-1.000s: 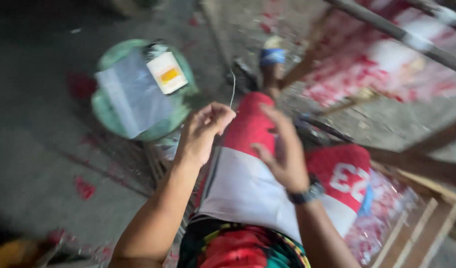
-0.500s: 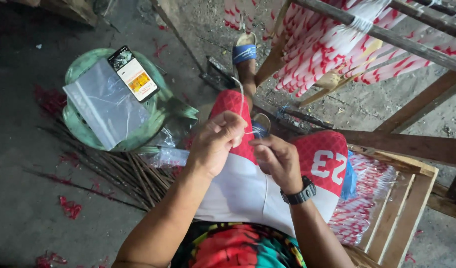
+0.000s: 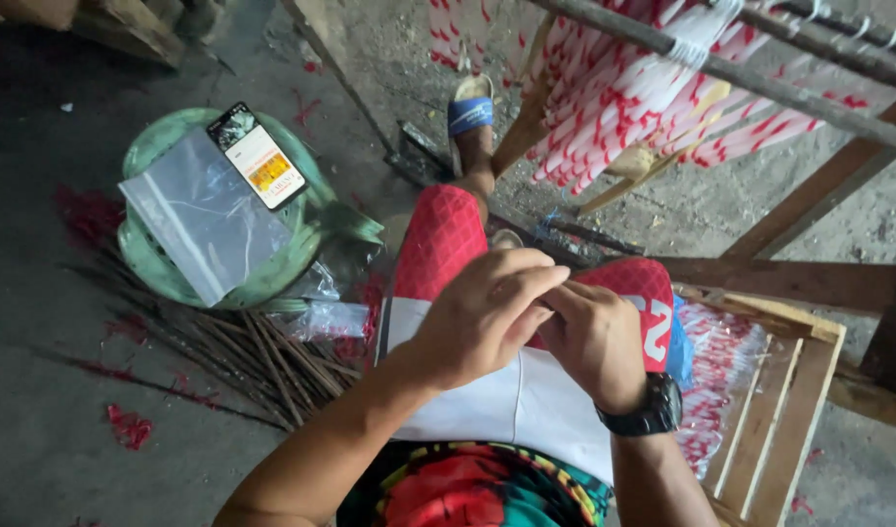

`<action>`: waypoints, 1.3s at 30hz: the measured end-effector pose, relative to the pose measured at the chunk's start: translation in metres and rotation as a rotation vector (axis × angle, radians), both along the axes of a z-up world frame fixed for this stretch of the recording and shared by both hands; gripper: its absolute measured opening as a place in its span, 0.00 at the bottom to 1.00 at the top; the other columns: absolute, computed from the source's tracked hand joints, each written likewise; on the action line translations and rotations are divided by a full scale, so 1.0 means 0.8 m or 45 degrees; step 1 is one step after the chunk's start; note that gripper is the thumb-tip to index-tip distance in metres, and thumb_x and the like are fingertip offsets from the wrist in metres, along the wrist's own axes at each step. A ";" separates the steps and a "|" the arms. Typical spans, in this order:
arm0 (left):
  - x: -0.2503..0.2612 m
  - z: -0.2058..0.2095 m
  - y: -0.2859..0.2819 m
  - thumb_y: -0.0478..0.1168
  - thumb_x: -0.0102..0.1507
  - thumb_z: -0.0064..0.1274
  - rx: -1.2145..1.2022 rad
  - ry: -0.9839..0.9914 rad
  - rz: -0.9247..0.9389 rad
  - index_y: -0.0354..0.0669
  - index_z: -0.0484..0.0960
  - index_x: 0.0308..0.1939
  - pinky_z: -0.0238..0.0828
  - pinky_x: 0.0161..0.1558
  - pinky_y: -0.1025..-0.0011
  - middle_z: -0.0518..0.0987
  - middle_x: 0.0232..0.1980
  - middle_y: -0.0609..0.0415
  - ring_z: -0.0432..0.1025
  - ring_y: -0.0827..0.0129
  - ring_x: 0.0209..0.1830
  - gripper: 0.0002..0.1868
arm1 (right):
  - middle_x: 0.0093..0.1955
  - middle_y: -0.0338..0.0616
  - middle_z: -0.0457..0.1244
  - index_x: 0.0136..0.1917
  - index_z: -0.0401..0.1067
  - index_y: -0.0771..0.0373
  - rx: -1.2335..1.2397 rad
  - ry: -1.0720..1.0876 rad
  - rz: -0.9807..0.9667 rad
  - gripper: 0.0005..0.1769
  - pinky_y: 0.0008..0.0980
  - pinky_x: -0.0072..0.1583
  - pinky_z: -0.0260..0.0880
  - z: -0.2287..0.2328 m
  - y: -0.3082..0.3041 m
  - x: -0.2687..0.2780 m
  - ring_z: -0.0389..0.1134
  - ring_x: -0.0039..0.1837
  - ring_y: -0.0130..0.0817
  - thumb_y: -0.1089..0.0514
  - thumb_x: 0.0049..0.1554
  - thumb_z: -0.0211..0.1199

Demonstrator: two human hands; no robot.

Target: Tying individual candle wicks onto horizontal bars of a wooden frame in preparation for dipping.

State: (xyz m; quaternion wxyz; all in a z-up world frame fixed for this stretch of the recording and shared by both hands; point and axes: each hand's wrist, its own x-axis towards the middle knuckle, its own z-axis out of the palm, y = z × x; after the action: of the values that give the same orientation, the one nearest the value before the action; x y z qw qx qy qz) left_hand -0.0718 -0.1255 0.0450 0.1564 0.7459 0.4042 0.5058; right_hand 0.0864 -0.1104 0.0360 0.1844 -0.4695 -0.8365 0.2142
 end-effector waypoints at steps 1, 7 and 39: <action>0.008 -0.004 0.002 0.38 0.61 0.38 -0.140 0.016 -0.072 0.40 0.68 0.49 0.70 0.40 0.68 0.69 0.43 0.49 0.69 0.61 0.40 0.14 | 0.23 0.42 0.57 0.30 0.65 0.57 0.011 -0.051 -0.021 0.05 0.38 0.29 0.61 0.000 0.000 0.003 0.62 0.29 0.47 0.58 0.47 0.53; 0.016 -0.017 0.004 0.43 0.58 0.45 -0.245 0.158 -0.043 0.48 0.70 0.36 0.70 0.25 0.71 0.65 0.29 0.59 0.70 0.65 0.23 0.06 | 0.20 0.39 0.56 0.24 0.61 0.56 -0.006 -0.102 0.003 0.11 0.35 0.27 0.60 0.045 0.004 0.015 0.62 0.27 0.44 0.56 0.45 0.55; 0.000 0.072 0.281 0.43 0.53 0.51 0.000 0.109 -0.030 0.50 0.74 0.22 0.66 0.18 0.77 0.78 0.27 0.61 0.71 0.73 0.21 0.06 | 0.36 0.34 0.57 0.39 0.62 0.55 0.467 1.078 -1.200 0.09 0.20 0.37 0.57 -0.008 0.169 -0.015 0.56 0.36 0.21 0.49 0.53 0.48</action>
State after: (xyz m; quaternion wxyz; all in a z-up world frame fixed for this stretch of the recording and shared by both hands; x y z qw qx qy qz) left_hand -0.0715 0.0990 0.1026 0.1449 0.7715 0.4018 0.4715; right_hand 0.0742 0.0251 0.0295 0.6486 -0.6215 -0.4195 0.1308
